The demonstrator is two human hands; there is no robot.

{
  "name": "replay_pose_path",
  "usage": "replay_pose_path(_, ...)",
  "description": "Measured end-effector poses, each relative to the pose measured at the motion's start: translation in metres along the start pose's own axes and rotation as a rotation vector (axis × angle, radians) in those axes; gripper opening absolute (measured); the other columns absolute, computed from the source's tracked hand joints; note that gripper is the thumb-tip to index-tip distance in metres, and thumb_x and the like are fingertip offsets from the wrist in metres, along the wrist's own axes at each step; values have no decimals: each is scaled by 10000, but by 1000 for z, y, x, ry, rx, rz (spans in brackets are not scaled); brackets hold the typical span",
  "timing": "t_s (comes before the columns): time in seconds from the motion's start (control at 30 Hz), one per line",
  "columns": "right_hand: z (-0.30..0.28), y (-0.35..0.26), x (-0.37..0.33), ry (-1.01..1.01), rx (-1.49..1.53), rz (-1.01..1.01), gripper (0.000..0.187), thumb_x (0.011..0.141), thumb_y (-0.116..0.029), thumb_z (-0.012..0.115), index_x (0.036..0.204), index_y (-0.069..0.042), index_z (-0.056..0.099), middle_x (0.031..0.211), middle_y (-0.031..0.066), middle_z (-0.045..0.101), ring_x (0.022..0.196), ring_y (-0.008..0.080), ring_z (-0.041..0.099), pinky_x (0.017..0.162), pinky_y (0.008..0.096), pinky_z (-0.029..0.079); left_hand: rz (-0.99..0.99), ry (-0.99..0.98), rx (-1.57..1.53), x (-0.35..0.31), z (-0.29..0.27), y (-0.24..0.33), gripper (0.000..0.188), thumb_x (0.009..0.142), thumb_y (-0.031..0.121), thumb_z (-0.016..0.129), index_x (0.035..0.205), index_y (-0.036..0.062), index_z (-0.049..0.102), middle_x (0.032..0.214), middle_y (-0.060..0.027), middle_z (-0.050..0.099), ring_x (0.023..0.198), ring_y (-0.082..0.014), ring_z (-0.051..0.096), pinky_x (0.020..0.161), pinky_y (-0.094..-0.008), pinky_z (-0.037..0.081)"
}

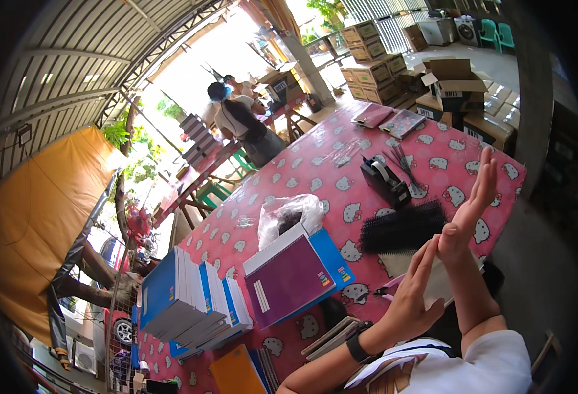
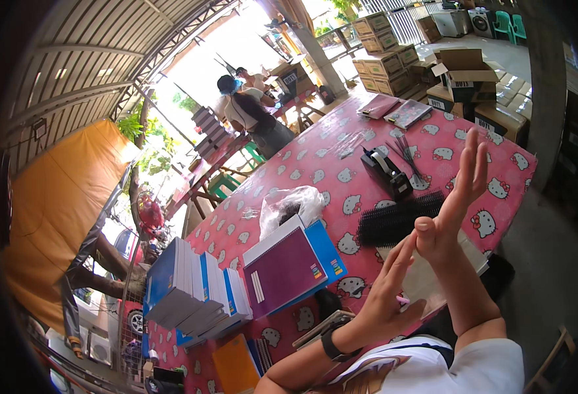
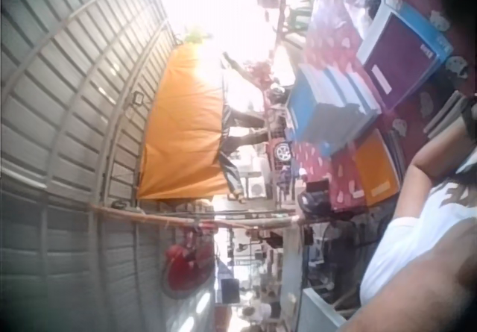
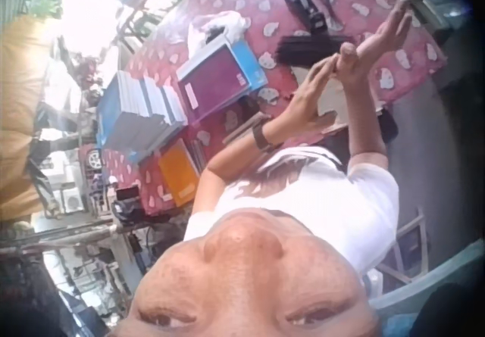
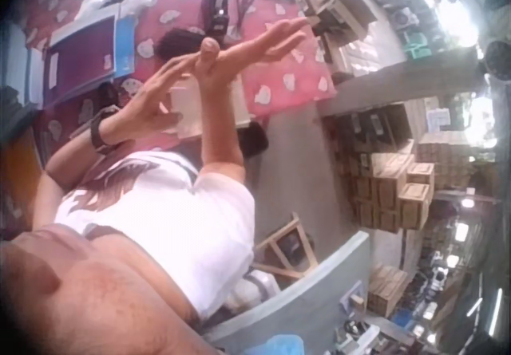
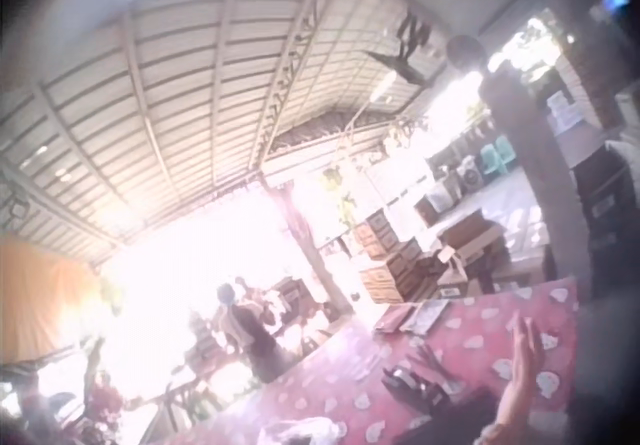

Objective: The person places a spiral binding onto a stack of notebooks and uses a pair of pink shears to trim the end of the binding coil.

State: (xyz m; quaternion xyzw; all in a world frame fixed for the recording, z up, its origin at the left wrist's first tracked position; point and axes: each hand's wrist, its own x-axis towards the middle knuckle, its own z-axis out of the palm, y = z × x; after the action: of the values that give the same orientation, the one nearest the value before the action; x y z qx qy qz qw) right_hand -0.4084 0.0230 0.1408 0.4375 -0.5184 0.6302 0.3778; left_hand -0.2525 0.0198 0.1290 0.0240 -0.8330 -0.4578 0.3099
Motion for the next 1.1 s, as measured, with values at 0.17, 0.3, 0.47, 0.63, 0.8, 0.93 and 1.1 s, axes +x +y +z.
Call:
replay_pose_path(0.17, 8, -1, 6, 75, 93, -13, 852, 863, -653, 306, 1423, -36, 130, 1464, 230, 155, 1371, 350, 139, 1104, 475, 71, 41, 41, 60, 3, 3, -4, 825, 657, 39, 621, 1379, -48, 231, 1363, -245, 301, 1240, -366, 360, 991, -425, 349)
replay_pose_path(0.3, 12, -10, 4, 36, 107, 6, 827, 872, -640, 300, 1421, -40, 149, 1465, 228, 154, 1365, 355, 159, 1102, 486, 75, 97, 76, 113, 0, -9, 3, 840, 649, 41, 629, 1387, -36, 235, 1359, -235, 308, 1232, -363, 365, 981, -422, 365)
replay_pose_path(0.47, 18, -12, 7, 87, 178, -33, 803, 885, -620, 287, 1418, -33, 162, 1462, 228, 164, 1361, 360, 171, 1099, 494, 86, 53, 71, 45, -2, -13, 1, 852, 642, 46, 640, 1391, -27, 241, 1360, -225, 310, 1233, -355, 365, 982, -429, 368)
replay_pose_path(0.63, 19, -17, 19, 35, 137, -50, 802, 882, -620, 293, 1413, -31, 178, 1449, 241, 202, 1354, 360, 196, 1100, 484, 97, 104, 97, 46, 1, -10, -1, 847, 652, 38, 644, 1397, -13, 244, 1356, -218, 310, 1247, -346, 348, 984, -430, 371)
replay_pose_path(0.8, 28, -23, 9, 37, 235, -41, 810, 877, -628, 293, 1414, -32, 178, 1442, 244, 220, 1349, 359, 214, 1101, 481, 98, 172, 118, 136, -4, -28, 12, 847, 665, 35, 630, 1405, -9, 221, 1368, -220, 271, 1251, -349, 340, 991, -431, 366)
replay_pose_path(0.93, 27, -21, 14, 47, 232, -49, 818, 870, -636, 299, 1416, -39, 178, 1447, 243, 213, 1352, 359, 210, 1102, 481, 92, 79, 106, 47, -7, -14, -3, 840, 657, 33, 626, 1397, -20, 232, 1363, -219, 281, 1249, -346, 340, 992, -428, 365)
replay_pose_path(1.1, 38, -28, 7, 72, 285, -40, 809, 874, -635, 289, 1416, -44, 182, 1444, 245, 218, 1352, 359, 208, 1101, 486, 89, 105, 154, 122, -13, -28, 14, 820, 667, 39, 632, 1389, -21, 248, 1357, -209, 288, 1244, -343, 344, 990, -426, 366)
